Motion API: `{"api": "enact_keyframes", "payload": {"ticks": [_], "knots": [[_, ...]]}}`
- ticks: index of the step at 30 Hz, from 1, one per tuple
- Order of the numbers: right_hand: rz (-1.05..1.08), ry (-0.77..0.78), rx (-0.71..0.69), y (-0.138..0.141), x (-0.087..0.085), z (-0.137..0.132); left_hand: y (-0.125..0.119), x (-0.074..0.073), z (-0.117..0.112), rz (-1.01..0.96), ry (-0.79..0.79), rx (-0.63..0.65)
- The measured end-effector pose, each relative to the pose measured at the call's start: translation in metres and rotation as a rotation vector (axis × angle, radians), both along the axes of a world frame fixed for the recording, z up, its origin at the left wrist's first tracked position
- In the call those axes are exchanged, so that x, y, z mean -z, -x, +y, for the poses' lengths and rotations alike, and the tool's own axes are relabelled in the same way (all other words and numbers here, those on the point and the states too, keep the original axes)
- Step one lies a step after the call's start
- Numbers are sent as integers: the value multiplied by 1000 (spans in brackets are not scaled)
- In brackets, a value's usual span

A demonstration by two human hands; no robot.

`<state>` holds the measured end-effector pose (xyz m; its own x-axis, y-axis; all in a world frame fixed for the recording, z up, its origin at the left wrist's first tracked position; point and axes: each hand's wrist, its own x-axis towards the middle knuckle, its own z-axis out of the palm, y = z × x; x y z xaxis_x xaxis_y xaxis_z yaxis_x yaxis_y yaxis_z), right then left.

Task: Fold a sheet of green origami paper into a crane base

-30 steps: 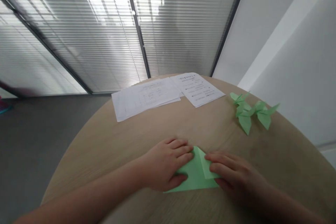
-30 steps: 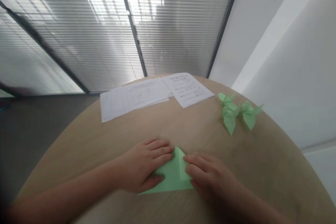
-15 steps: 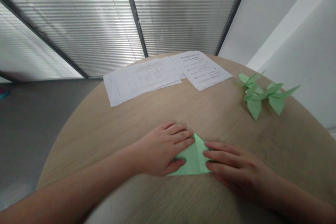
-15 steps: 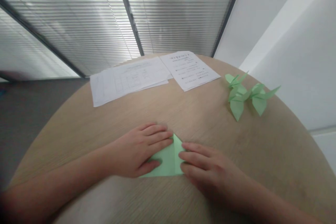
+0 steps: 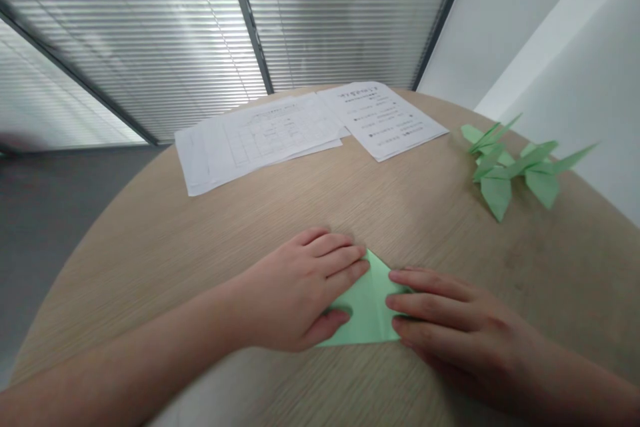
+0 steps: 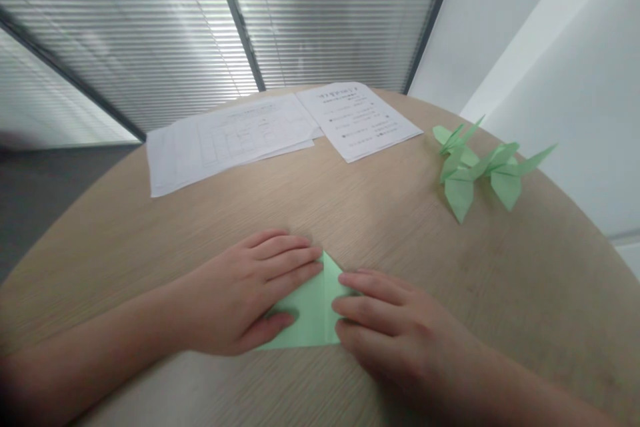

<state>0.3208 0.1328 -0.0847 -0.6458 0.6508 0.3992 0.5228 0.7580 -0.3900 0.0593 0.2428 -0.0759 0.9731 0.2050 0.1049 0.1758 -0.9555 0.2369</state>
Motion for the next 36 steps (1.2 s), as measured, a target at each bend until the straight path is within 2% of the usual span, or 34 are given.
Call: {"api": "enact_keyframes", "payload": {"ticks": [6,11,20,32,36], "knots": [[10,-1,17,1,0,1,-3,-1,0,2,10,8],[-7,9,12,-1,0,2,-11,-3,-5,10,-23,-39],[-30,5,-6,0,-4,2,-16,6,-17,-3,22,-122],[-37,15,-2,-1,-4,2,-11,7,-14,88,20,-91],[-15,86,-19,-11,-9,3,-10,8,-14,74,25,-91]]}}
